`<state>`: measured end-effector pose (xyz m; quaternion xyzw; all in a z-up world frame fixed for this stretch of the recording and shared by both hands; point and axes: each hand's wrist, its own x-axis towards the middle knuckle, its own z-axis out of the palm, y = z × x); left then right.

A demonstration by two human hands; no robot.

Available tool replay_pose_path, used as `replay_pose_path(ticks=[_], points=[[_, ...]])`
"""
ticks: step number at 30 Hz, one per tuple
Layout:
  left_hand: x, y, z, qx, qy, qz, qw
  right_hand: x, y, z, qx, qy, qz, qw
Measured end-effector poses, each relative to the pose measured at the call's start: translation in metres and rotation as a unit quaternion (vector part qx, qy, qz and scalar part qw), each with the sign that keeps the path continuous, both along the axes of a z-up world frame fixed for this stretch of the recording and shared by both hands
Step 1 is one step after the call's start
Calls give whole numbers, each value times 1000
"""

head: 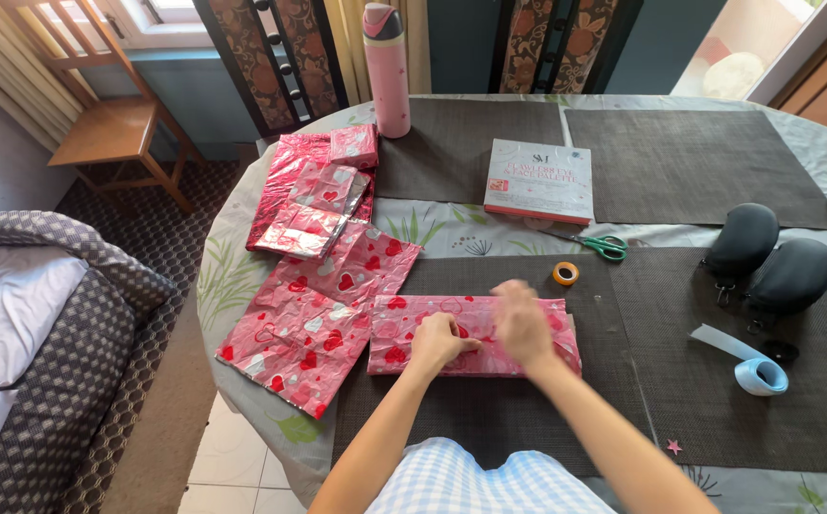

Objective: The person wraps a rectangular box with heart-patterned wrapping paper on a table. They fold the paper edges, smooth the surface, and secure the folds with tape. The wrapped package is then placed with other finished packages.

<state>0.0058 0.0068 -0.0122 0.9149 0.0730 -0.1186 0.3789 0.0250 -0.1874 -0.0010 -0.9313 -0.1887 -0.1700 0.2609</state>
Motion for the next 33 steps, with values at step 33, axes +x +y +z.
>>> replay_pose_path(ticks=[33], points=[[-35,30,-9,283,-328,-22,901,-25,3,-18,-60,-78,-41,994]])
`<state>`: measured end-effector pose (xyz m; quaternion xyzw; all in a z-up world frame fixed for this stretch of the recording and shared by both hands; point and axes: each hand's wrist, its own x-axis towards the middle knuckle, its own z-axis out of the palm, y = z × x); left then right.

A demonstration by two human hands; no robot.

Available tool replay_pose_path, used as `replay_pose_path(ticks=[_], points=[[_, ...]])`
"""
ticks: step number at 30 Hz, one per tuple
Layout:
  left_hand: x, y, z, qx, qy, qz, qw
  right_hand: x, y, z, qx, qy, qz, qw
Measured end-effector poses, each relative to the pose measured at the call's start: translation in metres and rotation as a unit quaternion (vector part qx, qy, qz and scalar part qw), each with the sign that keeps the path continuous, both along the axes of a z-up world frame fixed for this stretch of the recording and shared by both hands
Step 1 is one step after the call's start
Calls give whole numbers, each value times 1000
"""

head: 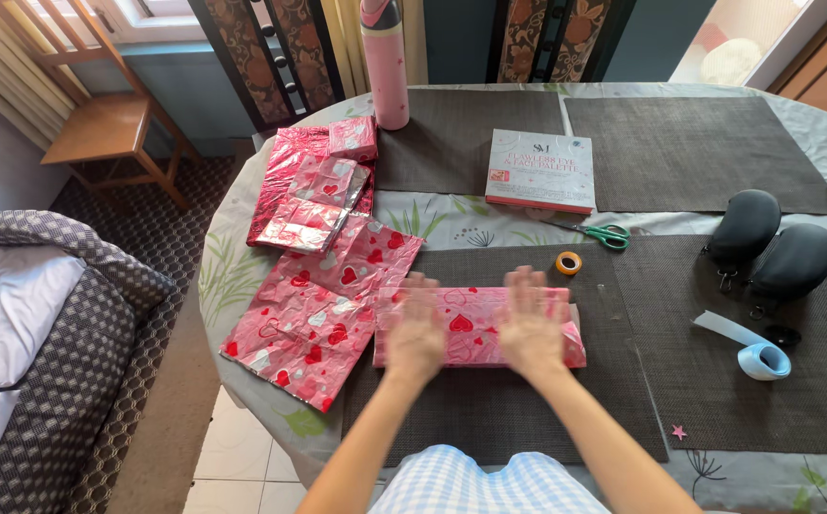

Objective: The person wraps a rectangular box with heart-patterned wrapping paper on a table. They fold the paper edges, smooth the surface, and secure the folds with tape. The wrapped package is then placed with other finished packages.

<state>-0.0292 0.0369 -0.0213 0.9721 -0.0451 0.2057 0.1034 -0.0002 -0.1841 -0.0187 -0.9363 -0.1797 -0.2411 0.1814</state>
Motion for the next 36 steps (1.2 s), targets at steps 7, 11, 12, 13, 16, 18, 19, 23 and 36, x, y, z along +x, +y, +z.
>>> replay_pose_path(ticks=[7,11,12,13,16,18,19,23,36], points=[[-9,-20,-19,-33,18,-55,998,-21,26,-13,-197,209,-86,954],[-3,-1,-20,-10,8,-13,1000,3,2,-18,-167,26,-103,980],[-1,3,-19,-7,13,-16,1000,4,-1,-19,-152,-63,-104,981],[1,7,-18,-4,20,-19,1000,3,-3,-19,-160,-19,-124,979],[7,18,-9,-16,85,-46,995,-12,-17,-8,-156,40,-157,974],[21,26,2,-49,119,-73,989,-20,-22,7,-123,-18,-144,982],[26,30,6,-73,128,-87,985,-26,-25,14,-65,55,-141,986],[50,42,16,-135,153,-144,968,-59,-24,28,136,304,-123,935],[122,12,-13,-156,254,-185,937,-58,-7,-10,699,563,-150,415]])
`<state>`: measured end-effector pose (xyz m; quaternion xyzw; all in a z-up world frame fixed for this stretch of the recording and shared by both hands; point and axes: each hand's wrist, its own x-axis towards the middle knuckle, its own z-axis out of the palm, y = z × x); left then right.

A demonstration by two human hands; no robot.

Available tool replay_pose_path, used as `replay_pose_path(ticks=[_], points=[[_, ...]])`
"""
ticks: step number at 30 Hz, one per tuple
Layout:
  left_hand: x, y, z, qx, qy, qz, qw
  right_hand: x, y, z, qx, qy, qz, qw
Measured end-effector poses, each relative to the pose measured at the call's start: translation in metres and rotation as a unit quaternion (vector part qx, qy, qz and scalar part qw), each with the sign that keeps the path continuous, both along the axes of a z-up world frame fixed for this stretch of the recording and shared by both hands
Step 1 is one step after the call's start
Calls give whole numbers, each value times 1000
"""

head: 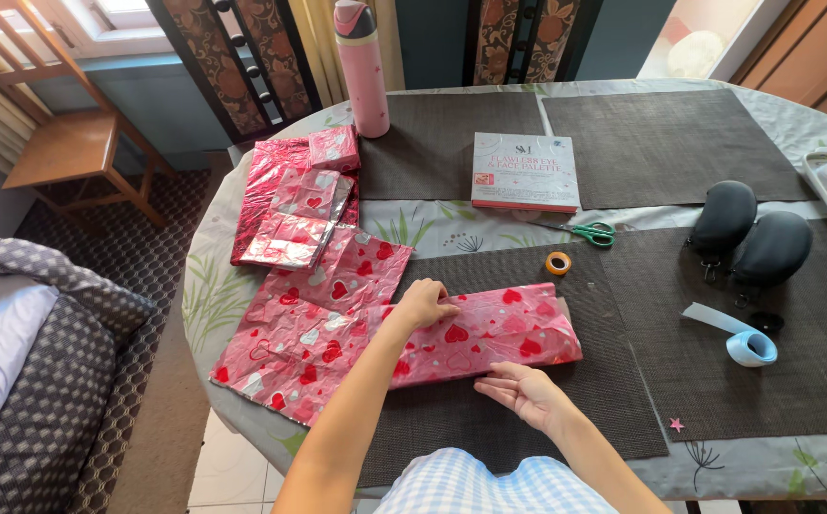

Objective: The person wraps a rectangular box with heart-patterned wrapping paper on a table. They fold the paper edges, smooth the surface, and secure the folds with tape. The wrapped package is then placed with other finished packages.

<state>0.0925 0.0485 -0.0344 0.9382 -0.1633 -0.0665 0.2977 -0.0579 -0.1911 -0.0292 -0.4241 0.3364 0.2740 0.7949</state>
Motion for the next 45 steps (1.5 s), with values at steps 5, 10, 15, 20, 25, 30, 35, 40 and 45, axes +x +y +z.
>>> replay_pose_path(ticks=[5,10,15,20,25,30,35,40,45], points=[[11,0,2,28,81,-3,996,-3,3,12,20,17,-12,1000],[14,-4,-2,16,114,16,993,-9,14,30,-8,14,-10,1000],[7,-6,-3,-4,140,10,990,-13,21,48,-27,8,22,999],[-5,-4,18,-91,146,5,985,-16,25,59,-67,-28,67,995],[-16,12,40,-232,248,95,936,-9,34,60,-199,-96,118,968],[-26,19,23,-372,253,168,877,10,39,60,-211,-144,103,961],[-46,11,-13,-475,217,254,814,37,30,54,-201,-166,107,959],[-67,4,-22,-531,242,264,768,62,12,42,-177,-172,125,961],[-84,3,-10,-499,284,268,774,72,5,30,-157,-153,129,967]])
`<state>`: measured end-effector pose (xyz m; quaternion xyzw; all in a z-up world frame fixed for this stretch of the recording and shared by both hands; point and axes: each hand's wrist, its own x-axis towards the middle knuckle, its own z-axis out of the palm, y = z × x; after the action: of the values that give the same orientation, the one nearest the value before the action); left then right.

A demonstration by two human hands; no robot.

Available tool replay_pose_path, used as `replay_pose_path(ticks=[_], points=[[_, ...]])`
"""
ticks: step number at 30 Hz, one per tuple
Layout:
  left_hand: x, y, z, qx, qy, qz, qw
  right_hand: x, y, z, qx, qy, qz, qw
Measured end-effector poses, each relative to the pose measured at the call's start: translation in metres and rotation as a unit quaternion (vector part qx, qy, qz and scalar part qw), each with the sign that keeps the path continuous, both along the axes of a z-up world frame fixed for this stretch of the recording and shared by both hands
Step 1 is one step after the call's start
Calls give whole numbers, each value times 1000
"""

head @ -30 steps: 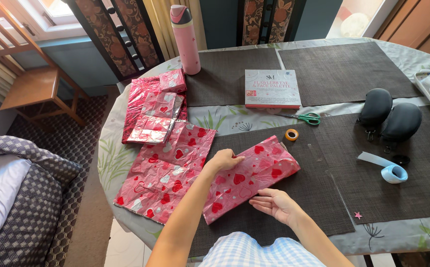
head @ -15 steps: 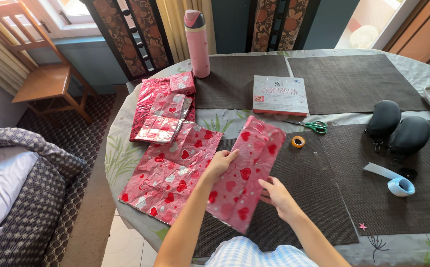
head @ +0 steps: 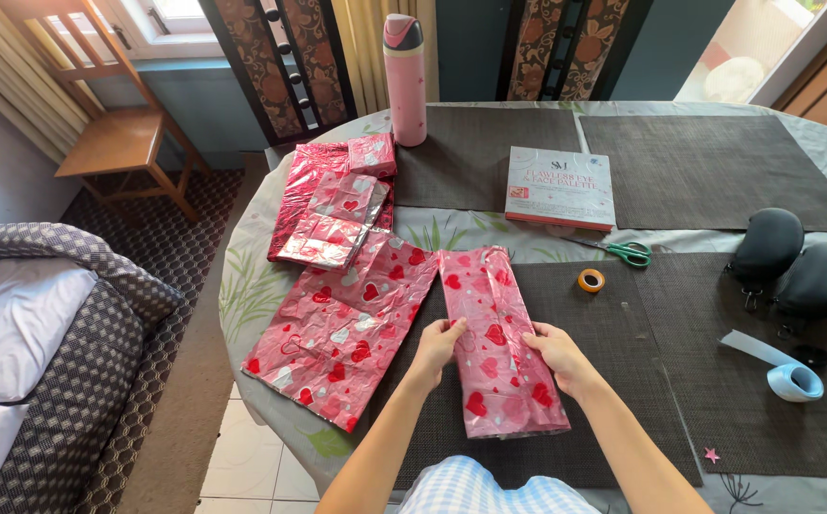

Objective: The person wraps a rectangular box with heart-patterned wrapping paper on a table. They fold the paper edges, smooth the surface, and secure the folds with tape. The wrapped package is then placed with other finished packages.

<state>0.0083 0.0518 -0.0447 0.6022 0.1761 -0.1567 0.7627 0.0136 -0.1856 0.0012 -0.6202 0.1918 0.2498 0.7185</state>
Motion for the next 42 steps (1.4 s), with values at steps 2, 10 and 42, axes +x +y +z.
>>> replay_pose_path(ticks=[2,10,42], points=[[-6,2,3,8,-11,-19,1000,0,-2,-2,4,4,0,1000],[-9,4,1,63,-12,-68,996,-2,-7,4,-14,7,3,1000],[7,6,9,257,-71,48,963,12,1,-11,-124,-148,2,981]])
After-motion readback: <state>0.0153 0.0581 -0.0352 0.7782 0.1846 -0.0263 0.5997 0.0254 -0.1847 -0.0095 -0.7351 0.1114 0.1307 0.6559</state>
